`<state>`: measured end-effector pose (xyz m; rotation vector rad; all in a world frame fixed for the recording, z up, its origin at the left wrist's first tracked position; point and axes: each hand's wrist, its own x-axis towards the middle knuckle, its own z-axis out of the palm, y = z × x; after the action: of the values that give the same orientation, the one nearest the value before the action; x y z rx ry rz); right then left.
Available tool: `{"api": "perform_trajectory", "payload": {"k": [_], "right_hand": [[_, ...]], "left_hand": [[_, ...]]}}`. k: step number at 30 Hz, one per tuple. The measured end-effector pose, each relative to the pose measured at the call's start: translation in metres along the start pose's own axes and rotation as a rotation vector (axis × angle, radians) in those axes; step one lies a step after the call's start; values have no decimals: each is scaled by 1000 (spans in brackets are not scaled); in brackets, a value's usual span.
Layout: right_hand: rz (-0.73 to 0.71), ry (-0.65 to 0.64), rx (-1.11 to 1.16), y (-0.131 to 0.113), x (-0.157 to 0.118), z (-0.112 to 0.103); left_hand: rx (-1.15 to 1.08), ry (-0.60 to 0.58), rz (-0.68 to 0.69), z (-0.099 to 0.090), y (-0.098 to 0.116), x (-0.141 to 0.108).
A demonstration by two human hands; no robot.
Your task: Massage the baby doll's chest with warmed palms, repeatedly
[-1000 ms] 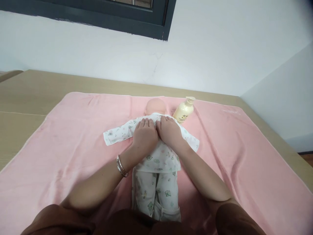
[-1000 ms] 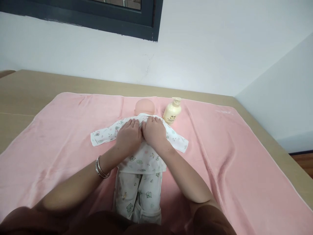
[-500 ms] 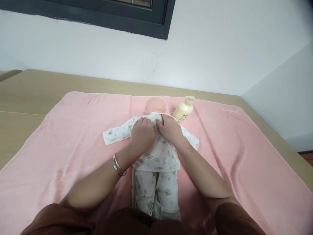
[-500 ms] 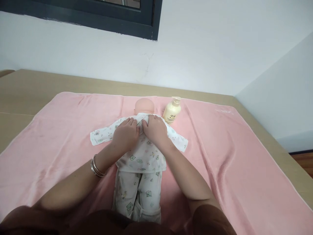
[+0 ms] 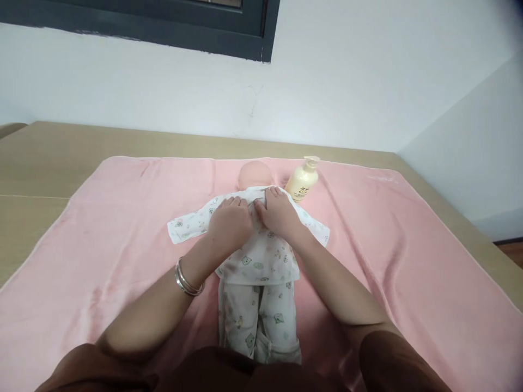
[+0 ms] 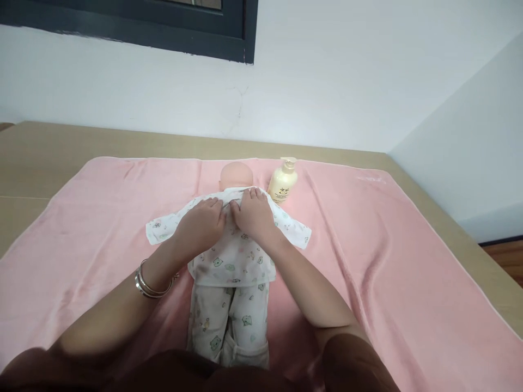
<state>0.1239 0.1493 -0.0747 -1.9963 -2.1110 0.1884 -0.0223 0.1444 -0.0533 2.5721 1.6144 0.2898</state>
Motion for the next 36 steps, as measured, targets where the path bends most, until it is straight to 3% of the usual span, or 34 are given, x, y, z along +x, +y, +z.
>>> {"api": "perform_trajectory", "payload": {"k": [4,8,14,22,30,36], "right_hand": [[-3,39,-35,-11,-13,4],[-39,65,-17,-22,-27,1],[-7,47,53,-5,-6,1],[-14,87,-16,-3,-2,9],[-66,-38,-2,5,4,-5],[-79,-42,-48,-5,-4,-8]], "left_hand": [[-129,35,3,14,-9,12],[-248,149,-21,36,-21,26],[-254,270,-12,55,-20,24],[-233,258,-34,50,-17,23],[-130,282,-52,45,0,12],[-208,194,-10,47,-21,26]]}}
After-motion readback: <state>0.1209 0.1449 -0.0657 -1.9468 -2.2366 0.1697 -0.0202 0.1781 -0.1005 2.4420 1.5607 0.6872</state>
